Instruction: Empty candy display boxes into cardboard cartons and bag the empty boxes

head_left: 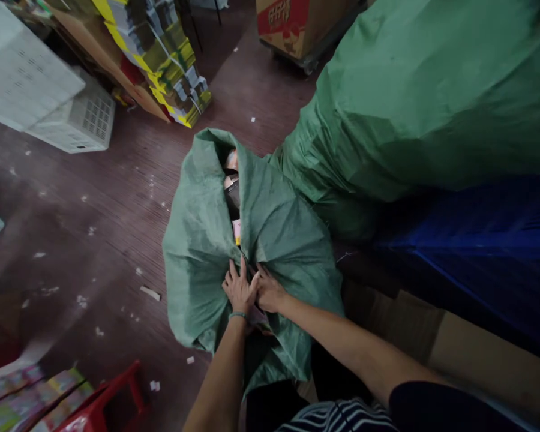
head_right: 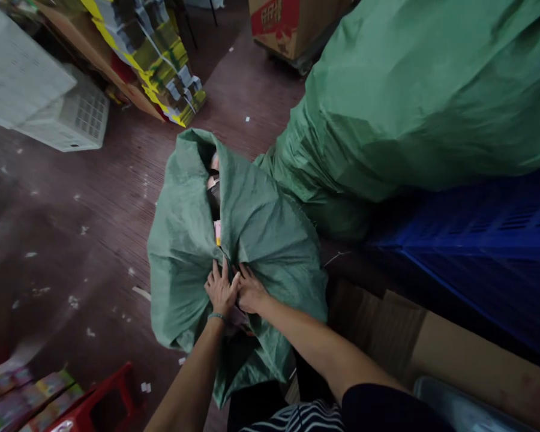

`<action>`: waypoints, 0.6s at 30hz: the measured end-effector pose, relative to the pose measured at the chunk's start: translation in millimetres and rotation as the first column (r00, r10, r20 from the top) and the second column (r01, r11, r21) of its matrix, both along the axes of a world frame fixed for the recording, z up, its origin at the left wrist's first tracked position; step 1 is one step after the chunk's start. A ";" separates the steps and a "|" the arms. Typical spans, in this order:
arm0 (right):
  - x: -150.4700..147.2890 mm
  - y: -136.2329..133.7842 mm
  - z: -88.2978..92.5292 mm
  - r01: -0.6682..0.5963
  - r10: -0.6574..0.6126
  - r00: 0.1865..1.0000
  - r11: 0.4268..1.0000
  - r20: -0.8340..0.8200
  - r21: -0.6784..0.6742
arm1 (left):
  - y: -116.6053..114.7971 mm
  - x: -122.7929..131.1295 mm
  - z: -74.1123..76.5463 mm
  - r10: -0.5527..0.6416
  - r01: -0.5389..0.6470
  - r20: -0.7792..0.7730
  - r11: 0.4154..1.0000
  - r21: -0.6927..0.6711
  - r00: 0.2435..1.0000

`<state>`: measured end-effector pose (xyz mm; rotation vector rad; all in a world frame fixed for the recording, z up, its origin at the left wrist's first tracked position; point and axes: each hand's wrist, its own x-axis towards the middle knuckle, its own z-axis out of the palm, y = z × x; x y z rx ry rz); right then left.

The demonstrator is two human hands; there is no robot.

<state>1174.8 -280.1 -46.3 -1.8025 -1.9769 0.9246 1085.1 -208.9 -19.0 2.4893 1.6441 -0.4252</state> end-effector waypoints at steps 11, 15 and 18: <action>183.0 77.0 53.8 0.174 -0.257 0.956 0.886 0.141 0.430 | 27.2 -4.5 -49.0 0.053 -0.057 -0.069 0.997 -0.061 0.996; 146.9 133.2 20.1 0.138 -0.189 0.960 0.961 0.206 0.239 | 37.3 -27.6 -73.1 0.045 -0.062 -0.129 0.990 -0.130 0.991; 111.4 137.7 -12.6 0.207 -0.236 0.941 0.968 0.243 0.139 | 48.3 -33.3 -98.0 0.029 -0.052 -0.129 0.982 -0.183 0.991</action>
